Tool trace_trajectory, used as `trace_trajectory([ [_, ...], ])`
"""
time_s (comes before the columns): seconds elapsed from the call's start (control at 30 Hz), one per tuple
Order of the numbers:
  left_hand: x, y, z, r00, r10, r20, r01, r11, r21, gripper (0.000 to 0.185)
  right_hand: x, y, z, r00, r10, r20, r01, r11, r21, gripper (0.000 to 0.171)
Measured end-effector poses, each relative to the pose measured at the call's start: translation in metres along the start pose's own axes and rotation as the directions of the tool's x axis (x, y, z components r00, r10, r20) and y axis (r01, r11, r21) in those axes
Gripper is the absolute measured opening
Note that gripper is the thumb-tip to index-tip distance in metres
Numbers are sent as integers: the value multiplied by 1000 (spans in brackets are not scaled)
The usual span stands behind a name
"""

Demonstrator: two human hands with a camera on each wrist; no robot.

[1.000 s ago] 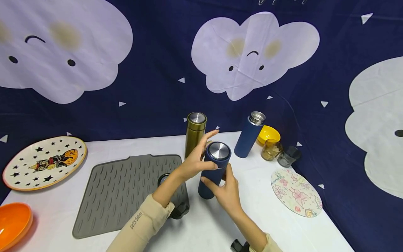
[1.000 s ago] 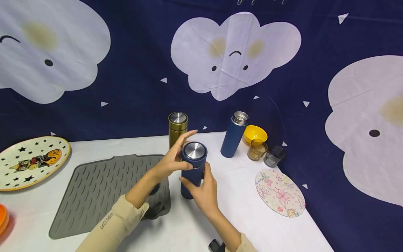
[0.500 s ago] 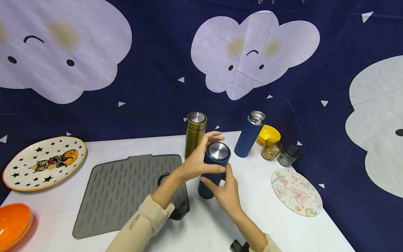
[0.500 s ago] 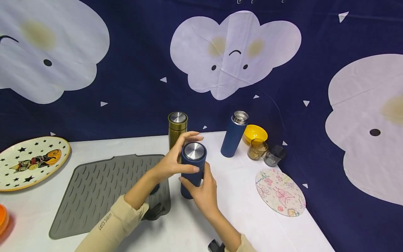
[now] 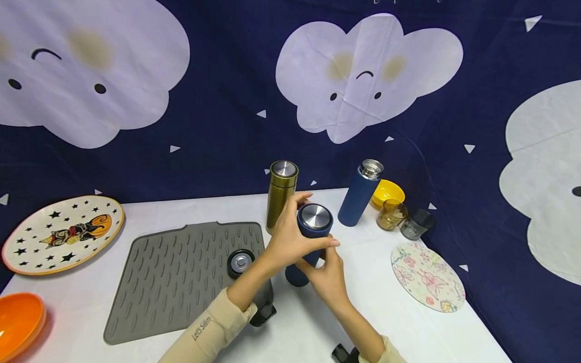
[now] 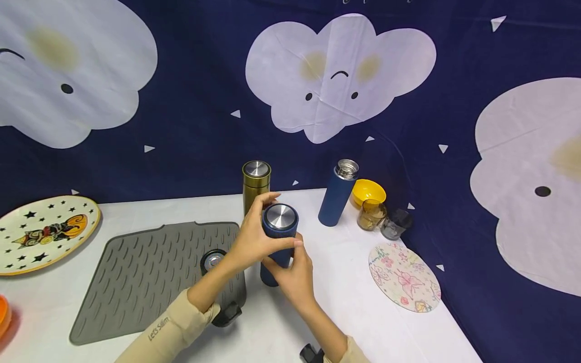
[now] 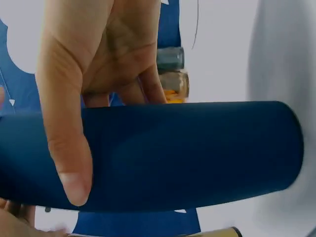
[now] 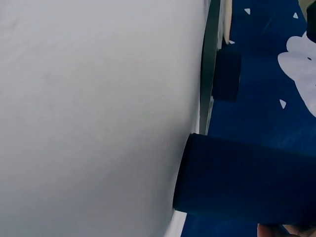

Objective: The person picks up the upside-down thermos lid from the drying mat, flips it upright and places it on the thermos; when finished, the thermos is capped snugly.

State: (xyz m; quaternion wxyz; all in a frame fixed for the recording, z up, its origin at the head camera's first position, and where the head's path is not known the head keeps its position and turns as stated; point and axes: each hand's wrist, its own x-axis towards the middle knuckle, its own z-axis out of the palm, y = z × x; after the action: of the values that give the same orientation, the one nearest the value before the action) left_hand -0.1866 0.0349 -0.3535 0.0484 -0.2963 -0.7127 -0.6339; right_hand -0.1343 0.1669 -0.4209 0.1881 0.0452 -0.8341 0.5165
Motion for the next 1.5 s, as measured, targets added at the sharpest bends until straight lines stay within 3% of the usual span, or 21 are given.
trace_trajectory([
  [0.07,2,0,-2,999,-2,50,5,999,-45,84,0,0,0,1000,-8,1,8,1000,13,62],
  [0.17,4,-1,-9,983,21,181,21,974,-226,78,-1,0,-1,1000,-10,17,9,1000,28,67],
  [0.2,4,-1,-11,980,11,199,39,969,-245,79,-1,-1,-1,1000,-10,22,9,999,30,68],
  [0.27,3,0,-10,986,-8,169,39,982,-184,82,-1,-1,-1,1000,-8,26,8,1000,24,67],
  [0.37,1,0,-2,998,-42,40,44,998,-48,92,0,-2,-2,1000,-4,15,4,1000,5,62],
  [0.43,1,0,2,999,-42,-12,42,999,-34,86,0,-2,-2,1000,-2,8,2,1000,2,60],
  [0.47,1,0,3,999,-36,-3,35,997,-67,80,-1,-2,-2,1000,-1,9,1,1000,8,61],
  [0.57,4,-3,-2,995,-20,99,42,973,-227,66,-2,-2,-1,1000,9,14,-9,1000,24,65],
  [0.67,7,-5,-9,975,-19,221,94,939,-332,66,-2,-1,-1,1000,3,23,-4,999,40,69],
  [0.73,6,-5,-7,979,-48,197,99,960,-261,72,-2,-1,-1,1000,-9,25,8,999,35,68],
  [0.8,3,-3,-1,992,-72,104,84,990,-117,80,-2,0,-2,1000,-13,19,13,1000,26,66],
  [0.87,1,-3,4,997,-75,14,75,997,-8,84,-1,0,-4,1000,-17,19,17,1000,19,65],
  [0.9,2,-4,4,997,-73,1,73,997,0,83,-1,0,-4,1000,-20,21,19,1000,21,65],
  [0.93,3,-5,3,998,-58,15,58,998,-36,79,0,-1,-4,999,-24,24,24,999,23,65],
  [1.0,7,-10,-3,992,-23,121,44,984,-175,66,0,-2,-5,999,-32,37,31,999,27,67],
  [1.1,14,-17,-12,957,6,291,107,923,-370,56,2,-4,-5,997,-48,58,46,998,30,68],
  [1.17,16,-18,-13,945,0,328,137,910,-392,56,3,-3,-5,997,-42,66,40,999,37,67],
  [1.3,12,-16,-3,978,-55,199,103,966,-238,63,4,0,-7,996,-36,79,33,999,39,68],
  [1.37,11,-15,1,989,-47,142,69,985,-155,64,6,2,-9,995,-52,89,50,998,33,71],
  [1.43,14,-17,0,987,-22,157,45,989,-144,61,8,2,-11,992,-74,103,71,997,25,75],
  [1.5,20,-21,-5,967,23,255,34,976,-217,58,10,1,-13,989,-83,119,80,996,25,77],
])
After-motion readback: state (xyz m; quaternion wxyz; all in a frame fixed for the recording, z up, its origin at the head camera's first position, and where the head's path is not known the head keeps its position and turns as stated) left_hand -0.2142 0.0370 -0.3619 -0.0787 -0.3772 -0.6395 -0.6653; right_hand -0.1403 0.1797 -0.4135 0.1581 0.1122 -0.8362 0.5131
